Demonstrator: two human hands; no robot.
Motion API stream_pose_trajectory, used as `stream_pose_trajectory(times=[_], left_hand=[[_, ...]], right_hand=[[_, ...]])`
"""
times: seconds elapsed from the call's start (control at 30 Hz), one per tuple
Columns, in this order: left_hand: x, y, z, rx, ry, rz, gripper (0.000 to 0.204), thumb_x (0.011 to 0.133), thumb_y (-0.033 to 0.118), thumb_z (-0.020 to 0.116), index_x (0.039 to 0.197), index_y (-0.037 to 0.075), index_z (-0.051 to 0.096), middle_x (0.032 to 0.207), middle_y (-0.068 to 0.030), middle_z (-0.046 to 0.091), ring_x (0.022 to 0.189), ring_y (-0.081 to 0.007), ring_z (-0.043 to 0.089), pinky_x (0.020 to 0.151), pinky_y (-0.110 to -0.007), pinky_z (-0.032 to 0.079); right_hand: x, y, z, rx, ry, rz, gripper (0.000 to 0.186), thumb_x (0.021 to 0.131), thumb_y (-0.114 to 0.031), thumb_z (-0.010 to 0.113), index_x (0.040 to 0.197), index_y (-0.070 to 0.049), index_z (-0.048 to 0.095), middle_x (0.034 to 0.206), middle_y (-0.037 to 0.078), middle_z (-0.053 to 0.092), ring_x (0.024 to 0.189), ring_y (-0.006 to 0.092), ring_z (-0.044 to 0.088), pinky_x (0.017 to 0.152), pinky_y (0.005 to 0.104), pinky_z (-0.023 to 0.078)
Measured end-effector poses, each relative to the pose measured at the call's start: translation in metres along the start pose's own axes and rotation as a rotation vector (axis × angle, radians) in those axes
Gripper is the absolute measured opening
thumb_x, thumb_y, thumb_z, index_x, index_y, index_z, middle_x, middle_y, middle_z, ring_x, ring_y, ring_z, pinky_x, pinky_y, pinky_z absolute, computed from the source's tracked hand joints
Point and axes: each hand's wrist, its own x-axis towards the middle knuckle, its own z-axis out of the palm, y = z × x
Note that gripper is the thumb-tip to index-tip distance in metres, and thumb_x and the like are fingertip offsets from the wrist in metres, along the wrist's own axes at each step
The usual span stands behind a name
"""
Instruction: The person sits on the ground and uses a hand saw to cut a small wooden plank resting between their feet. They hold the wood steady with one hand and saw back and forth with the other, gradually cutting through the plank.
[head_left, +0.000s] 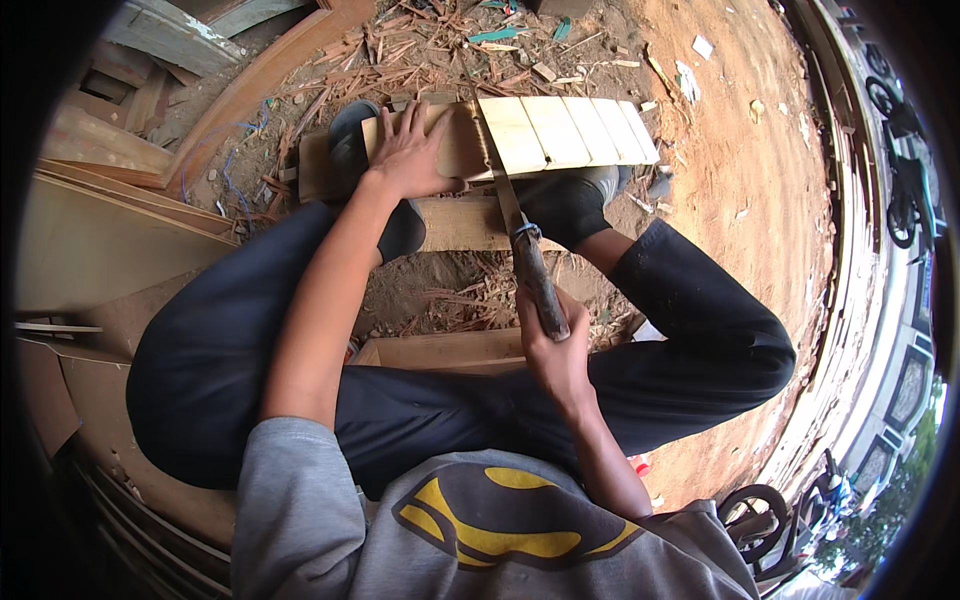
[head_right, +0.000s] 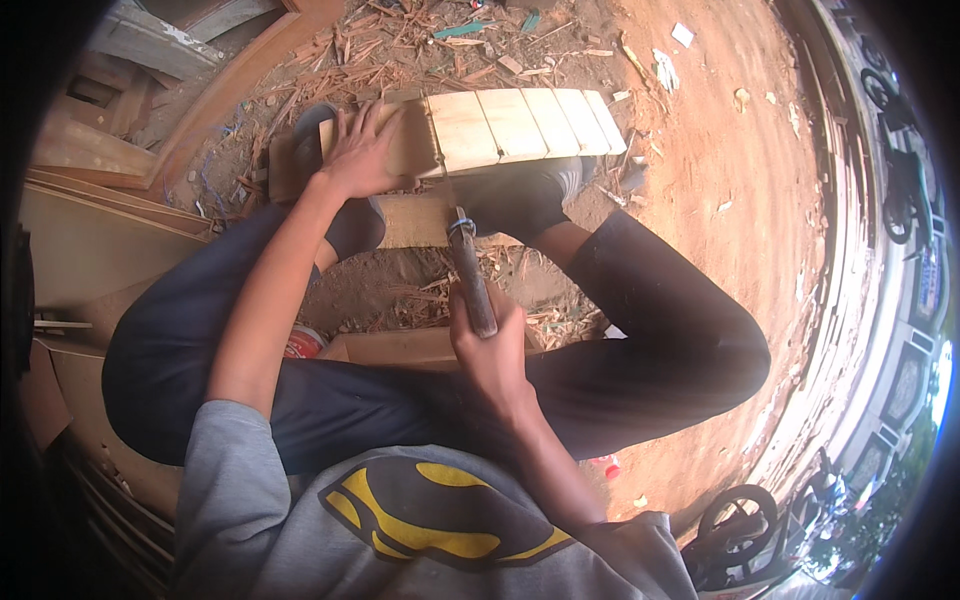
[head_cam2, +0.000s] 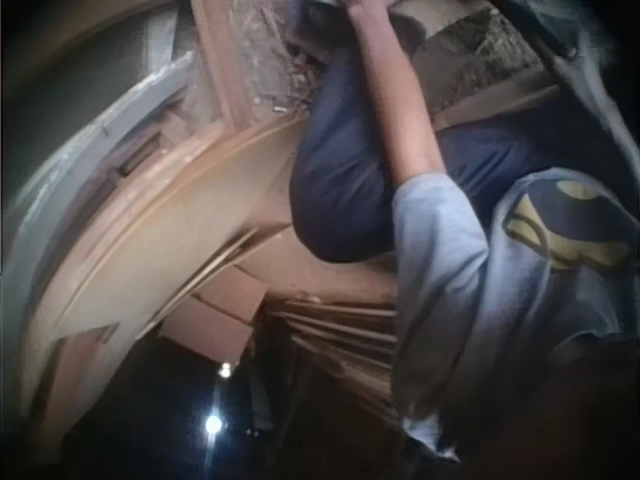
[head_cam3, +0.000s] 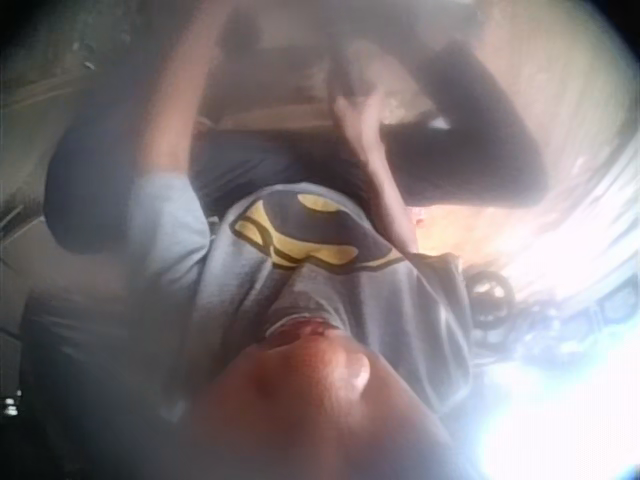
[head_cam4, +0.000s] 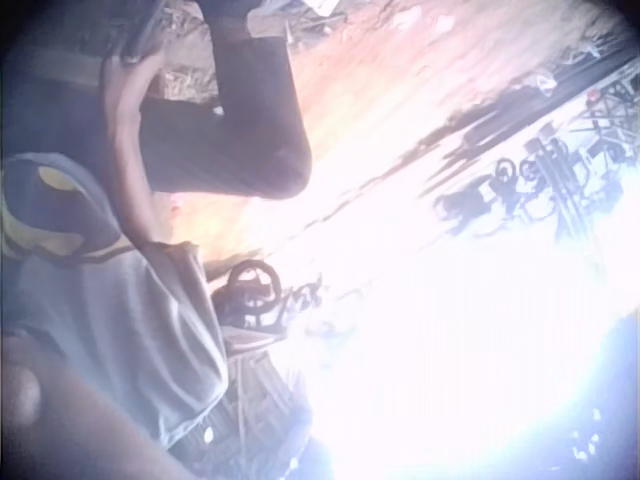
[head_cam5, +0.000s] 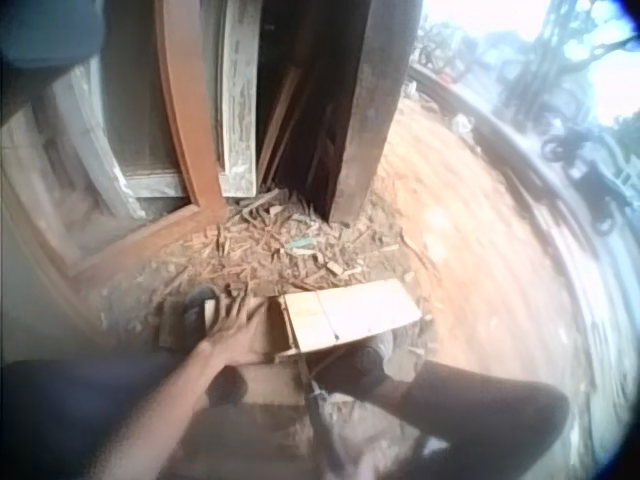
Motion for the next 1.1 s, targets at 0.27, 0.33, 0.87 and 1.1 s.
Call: stream_pose_trajectory(times=[0.27,0.33,0.87,1.1], left_hand=[[-0.011,0.009,0.001,0.061,0.113,0.021,0.116,0.063,0.066,0.074,0.15,0.007,0.025,0.151,-0.0241,0.023,0.143,-0.0402,0.018,0.115,-0.061,0.009],[-0.009,0.007,0.002,0.044,0.083,0.02,0.118,0.064,0.073,0.068,0.151,0.007,0.024,0.153,-0.0273,0.019,0.144,-0.0406,0.015,0.113,-0.066,0.006],[-0.003,0.007,0.007,0.116,0.09,0.034,0.113,0.066,0.071,0.069,0.15,0.007,0.028,0.153,-0.0286,0.021,0.144,-0.0407,0.015,0.113,-0.065,0.009],[-0.002,0.004,0.007,0.158,0.019,0.004,0.114,0.066,0.071,0.068,0.151,0.009,0.025,0.154,-0.0289,0.018,0.144,-0.0416,0.016,0.113,-0.065,0.008]], right_hand=[[0.048,0.003,0.014,0.015,-0.026,-0.076,0.023,0.091,-0.013,0.06,0.076,0.004,0.056,0.058,0.004,0.045,0.058,0.0066,0.04,0.052,0.0307,0.037],[0.021,0.015,0.008,0.077,-0.012,-0.059,0.021,0.092,-0.012,0.059,0.078,0.004,0.057,0.059,0.001,0.046,0.059,0.0054,0.042,0.052,0.0281,0.037],[0.034,0.027,0.014,0.064,0.016,-0.075,0.015,0.092,-0.006,0.057,0.079,0.003,0.057,0.06,-0.001,0.05,0.059,0.0042,0.048,0.051,0.0239,0.038],[0.084,0.004,0.034,0.169,-0.025,-0.046,0.025,0.093,-0.013,0.058,0.073,0.001,0.052,0.06,-0.002,0.045,0.058,0.0036,0.039,0.049,0.0262,0.033]])
